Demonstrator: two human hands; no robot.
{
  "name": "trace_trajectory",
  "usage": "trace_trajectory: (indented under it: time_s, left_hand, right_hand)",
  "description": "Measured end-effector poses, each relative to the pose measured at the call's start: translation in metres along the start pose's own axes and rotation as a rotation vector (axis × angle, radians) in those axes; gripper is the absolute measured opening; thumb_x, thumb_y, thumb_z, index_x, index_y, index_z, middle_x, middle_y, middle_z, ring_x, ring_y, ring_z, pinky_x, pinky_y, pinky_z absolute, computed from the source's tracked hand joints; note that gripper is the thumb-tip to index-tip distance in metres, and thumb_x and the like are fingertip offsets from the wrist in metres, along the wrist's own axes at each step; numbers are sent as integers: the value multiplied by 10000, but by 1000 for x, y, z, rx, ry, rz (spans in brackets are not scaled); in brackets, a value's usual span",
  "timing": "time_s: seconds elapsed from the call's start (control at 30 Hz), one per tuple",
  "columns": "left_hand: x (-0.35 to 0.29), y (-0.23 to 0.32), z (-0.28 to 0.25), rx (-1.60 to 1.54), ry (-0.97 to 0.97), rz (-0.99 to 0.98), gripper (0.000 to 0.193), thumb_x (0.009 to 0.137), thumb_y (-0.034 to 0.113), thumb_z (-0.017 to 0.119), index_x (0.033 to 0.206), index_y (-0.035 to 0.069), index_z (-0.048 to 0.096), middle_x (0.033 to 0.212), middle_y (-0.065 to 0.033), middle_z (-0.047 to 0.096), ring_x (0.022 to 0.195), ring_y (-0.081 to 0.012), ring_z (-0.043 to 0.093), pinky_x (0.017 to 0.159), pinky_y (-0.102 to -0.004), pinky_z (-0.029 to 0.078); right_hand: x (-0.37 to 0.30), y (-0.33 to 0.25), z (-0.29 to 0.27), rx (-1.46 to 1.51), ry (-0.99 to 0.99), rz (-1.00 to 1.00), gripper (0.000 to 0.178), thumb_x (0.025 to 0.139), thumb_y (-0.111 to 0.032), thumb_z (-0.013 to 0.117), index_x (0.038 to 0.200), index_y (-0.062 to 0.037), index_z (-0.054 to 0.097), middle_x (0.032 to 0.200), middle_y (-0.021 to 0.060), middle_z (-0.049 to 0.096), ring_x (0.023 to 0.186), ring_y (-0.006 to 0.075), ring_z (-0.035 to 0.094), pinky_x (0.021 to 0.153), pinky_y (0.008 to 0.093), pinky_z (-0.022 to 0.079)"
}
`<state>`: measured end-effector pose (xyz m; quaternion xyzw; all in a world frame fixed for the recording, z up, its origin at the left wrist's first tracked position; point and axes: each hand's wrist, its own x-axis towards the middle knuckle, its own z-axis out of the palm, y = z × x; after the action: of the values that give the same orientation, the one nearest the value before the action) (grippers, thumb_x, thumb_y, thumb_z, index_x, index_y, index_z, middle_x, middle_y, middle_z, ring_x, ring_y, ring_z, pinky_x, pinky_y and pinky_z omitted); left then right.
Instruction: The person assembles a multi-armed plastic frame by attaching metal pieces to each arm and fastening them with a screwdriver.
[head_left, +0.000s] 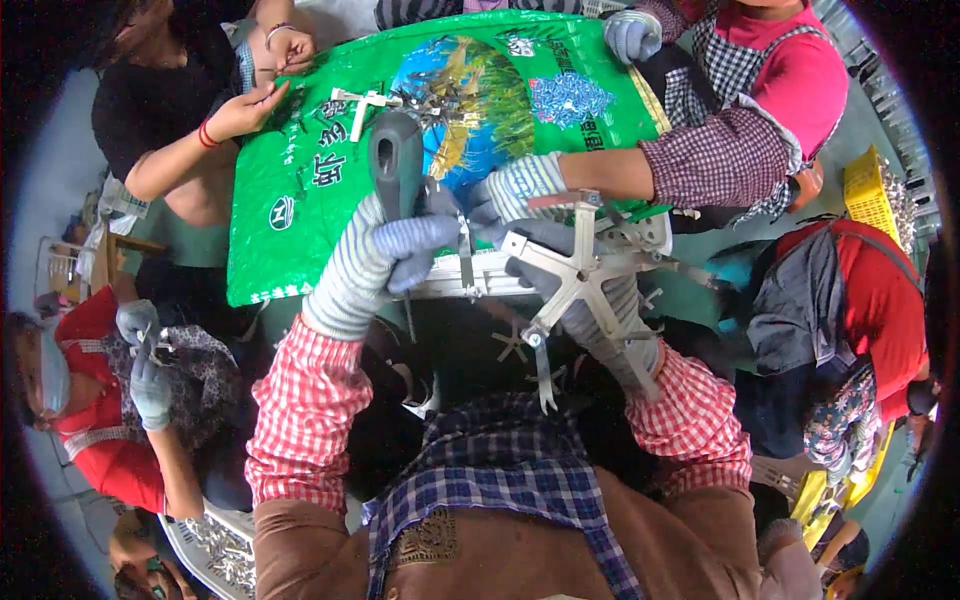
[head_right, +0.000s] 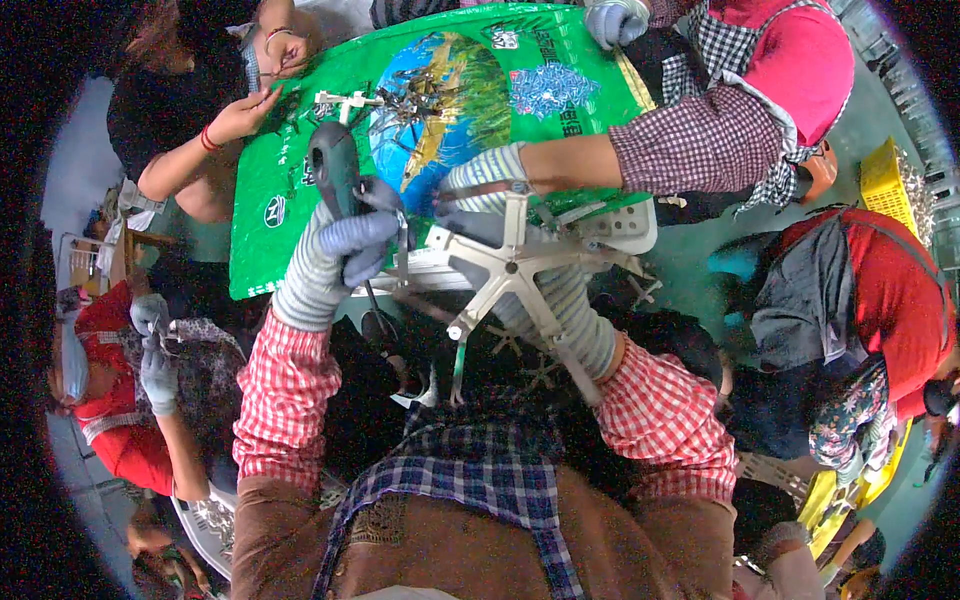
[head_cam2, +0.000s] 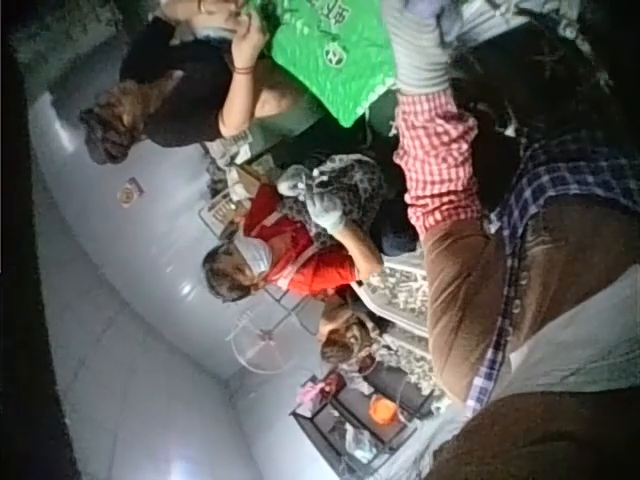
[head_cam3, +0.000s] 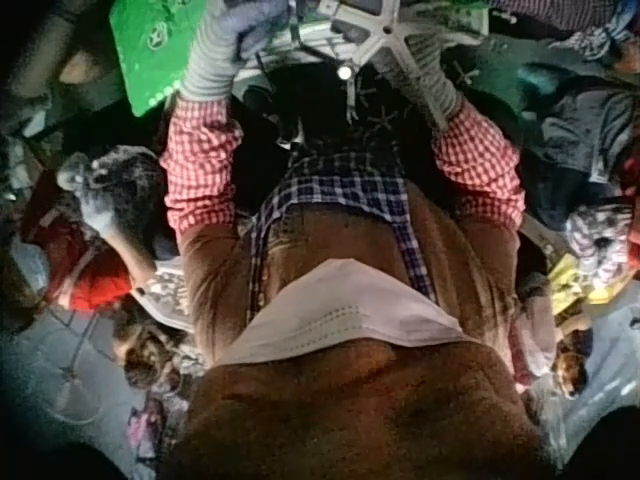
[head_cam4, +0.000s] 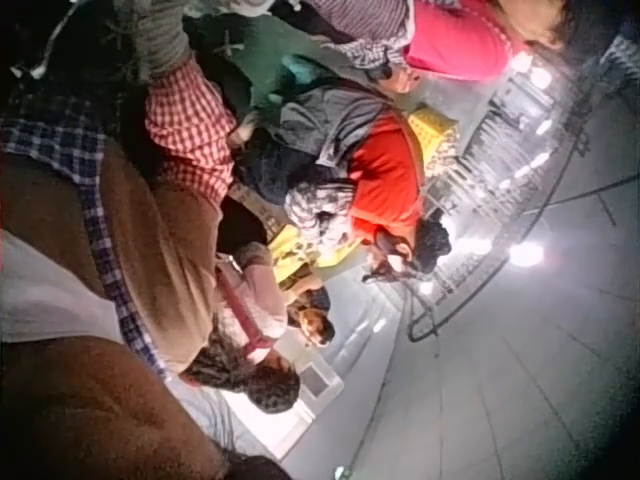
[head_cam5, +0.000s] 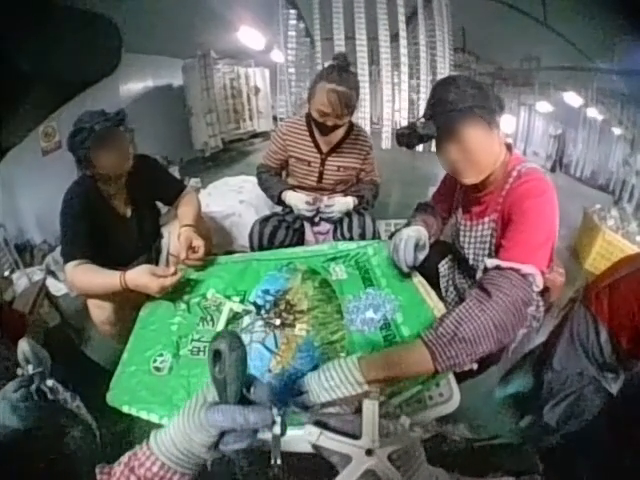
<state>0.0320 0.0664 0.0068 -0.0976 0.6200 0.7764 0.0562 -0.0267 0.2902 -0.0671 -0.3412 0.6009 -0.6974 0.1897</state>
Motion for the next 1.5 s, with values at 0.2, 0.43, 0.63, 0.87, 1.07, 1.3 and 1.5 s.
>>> trace_trajectory:
  time_s: [0.2, 0.43, 0.63, 0.87, 1.07, 1.3, 1.5]
  left_hand:
    - [-14, -1, 9, -72, 85, 8, 231, 751, 96, 692, 946, 11, 602, 628, 0, 540, 401, -53, 374, 378, -215, 256]
    - [-22, -5, 3, 30, 186, 14, 197, 775, 131, 693, 926, 12, 648, 619, 39, 512, 444, -34, 370, 412, -200, 247]
    - [-35, 1, -21, -246, 33, 13, 220, 799, 141, 674, 961, 7, 611, 728, -31, 611, 438, -31, 382, 406, -181, 270]
    - [-44, -2, -9, -146, 31, -3, 212, 768, 76, 716, 919, 16, 580, 804, -75, 620, 709, -146, 611, 607, -253, 469]
    - [-41, -12, -18, -83, 55, -24, 234, 764, 91, 732, 938, 30, 588, 812, -49, 622, 663, -98, 561, 568, -225, 429]
    - [-38, -23, -15, 1, 113, 22, 226, 780, 120, 724, 947, 39, 596, 807, -22, 621, 593, -59, 499, 514, -205, 374]
    - [-39, -13, -9, 13, 91, -42, 173, 778, 115, 724, 899, 37, 628, 820, -33, 623, 629, -70, 520, 543, -214, 396]
  right_hand:
    - [17, -11, 35, 411, -45, -4, 366, 883, -133, 599, 1218, 5, 546, 1101, 122, 629, 1017, 207, 606, 877, 327, 505]
    - [25, -11, 25, 48, -134, 62, 364, 890, -142, 574, 1223, 5, 543, 1171, 138, 605, 1042, 222, 598, 917, 339, 489]
    - [27, -18, 30, 57, -59, 30, 316, 857, -118, 604, 1162, -34, 605, 1102, 121, 646, 986, 222, 626, 833, 350, 518]
    - [37, -28, 34, -917, -132, -349, 325, 766, -89, 647, 1090, -78, 650, 1012, 78, 669, 839, 223, 652, 743, 337, 523]
    - [33, -13, 31, -951, -155, -333, 325, 757, -156, 664, 1077, -102, 657, 987, 80, 673, 823, 245, 655, 712, 350, 529]
    - [29, 10, 20, -876, -186, -386, 409, 811, -337, 610, 1181, -163, 603, 997, 104, 654, 815, 282, 643, 653, 406, 509]
    - [28, -25, 23, -971, -160, -150, 354, 803, -413, 623, 1058, -169, 646, 861, 87, 656, 744, 295, 648, 637, 398, 515]
